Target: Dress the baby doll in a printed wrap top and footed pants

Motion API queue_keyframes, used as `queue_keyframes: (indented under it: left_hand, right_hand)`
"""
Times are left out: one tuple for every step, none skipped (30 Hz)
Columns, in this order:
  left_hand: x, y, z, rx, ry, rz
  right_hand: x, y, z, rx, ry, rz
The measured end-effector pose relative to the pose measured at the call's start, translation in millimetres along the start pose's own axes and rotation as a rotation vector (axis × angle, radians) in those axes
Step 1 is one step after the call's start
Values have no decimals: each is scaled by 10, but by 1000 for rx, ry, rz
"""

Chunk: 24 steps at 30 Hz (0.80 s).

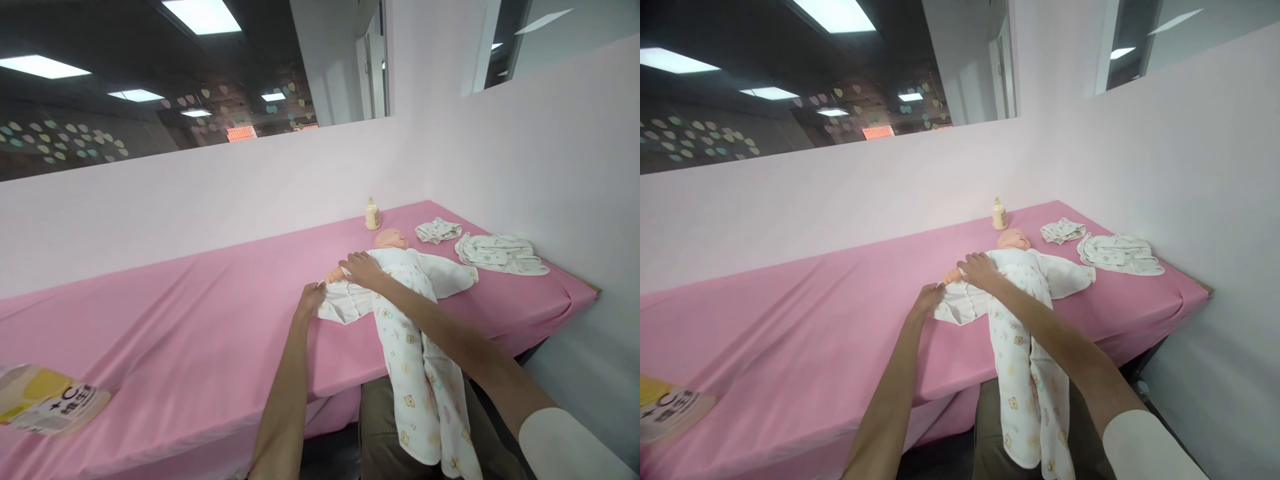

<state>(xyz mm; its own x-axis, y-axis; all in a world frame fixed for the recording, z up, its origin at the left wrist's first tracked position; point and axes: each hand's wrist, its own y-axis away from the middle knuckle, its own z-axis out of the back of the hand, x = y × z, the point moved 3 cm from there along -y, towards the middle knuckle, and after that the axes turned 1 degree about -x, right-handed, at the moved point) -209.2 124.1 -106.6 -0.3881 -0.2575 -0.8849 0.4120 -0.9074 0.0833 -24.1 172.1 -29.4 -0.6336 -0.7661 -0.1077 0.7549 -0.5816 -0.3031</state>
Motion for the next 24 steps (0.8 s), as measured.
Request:
queue_keyframes:
  left_hand:
    - [-24, 25, -7, 28, 41, 10]
    - [-51, 49, -13, 59, 80, 18]
    - [-81, 71, -20, 87, 116, 20]
    - [-111, 89, -26, 113, 145, 16]
    - [-140, 104, -34, 139, 179, 8]
    - [-166, 114, -43, 168, 224, 2]
    - [-185, 121, -52, 197, 285, 6]
    - [-197, 123, -61, 225, 352, 19]
    - [-204, 123, -67, 248, 417, 37]
    - [-207, 122, -71, 266, 475, 60]
    - [-207, 120, -72, 279, 512, 82]
    - [-205, 119, -71, 287, 513, 100]
    - [-203, 119, -67, 292, 486, 112]
    - [-202, 122, -61, 294, 442, 118]
    - [-202, 125, -48, 278, 384, 116]
    - [-206, 130, -27, 238, 310, 107]
    - [-216, 135, 2, 172, 221, 89]
    - [-236, 142, 35, 83, 122, 62]
    - [-269, 154, 64, -17, 16, 31]
    - [-319, 172, 82, -118, -88, -6]
    - [-387, 194, 76, -204, -176, -49]
    - [-475, 219, 40, -266, -237, -100]
    - [-582, 248, -31, -300, -272, -159]
    - [-710, 280, -139, -303, -284, -225]
  right_hand:
    - [27, -11, -31, 8, -3, 5]
    - [51, -23, -61, 15, -9, 8]
    - [72, -36, -90, 21, -19, 11]
    - [92, -49, -115, 24, -35, 19]
    - [109, -61, -135, 23, -54, 29]
    - [126, -73, -149, 19, -76, 40]
    - [144, -84, -156, 14, -101, 49]
    - [164, -93, -157, 10, -125, 60]
    - [186, -99, -150, 7, -152, 74]
    - [206, -100, -134, 2, -183, 86]
    - [221, -91, -107, -8, -221, 94]
    - [224, -69, -68, -28, -264, 95]
    - [204, -28, -18, -64, -308, 84]
    - [154, 38, 41, -120, -350, 59]
    - [66, 134, 105, -193, -384, 15]
    - [-64, 264, 165, -274, -407, -47]
    - [-235, 428, 217, -356, -417, -128]
    - [-445, 625, 253, -426, -416, -239]
    - [-682, 847, 265, -464, -399, -379]
    - [-931, 1089, 259, -480, -358, -535]
    - [-1175, 1340, 234, -466, -292, -704]
    - [-1391, 1581, 193, -422, -226, -839]
    - [-1574, 1802, 140, -368, -167, -950]
    - [-1715, 1990, 82, -315, -112, -1027]
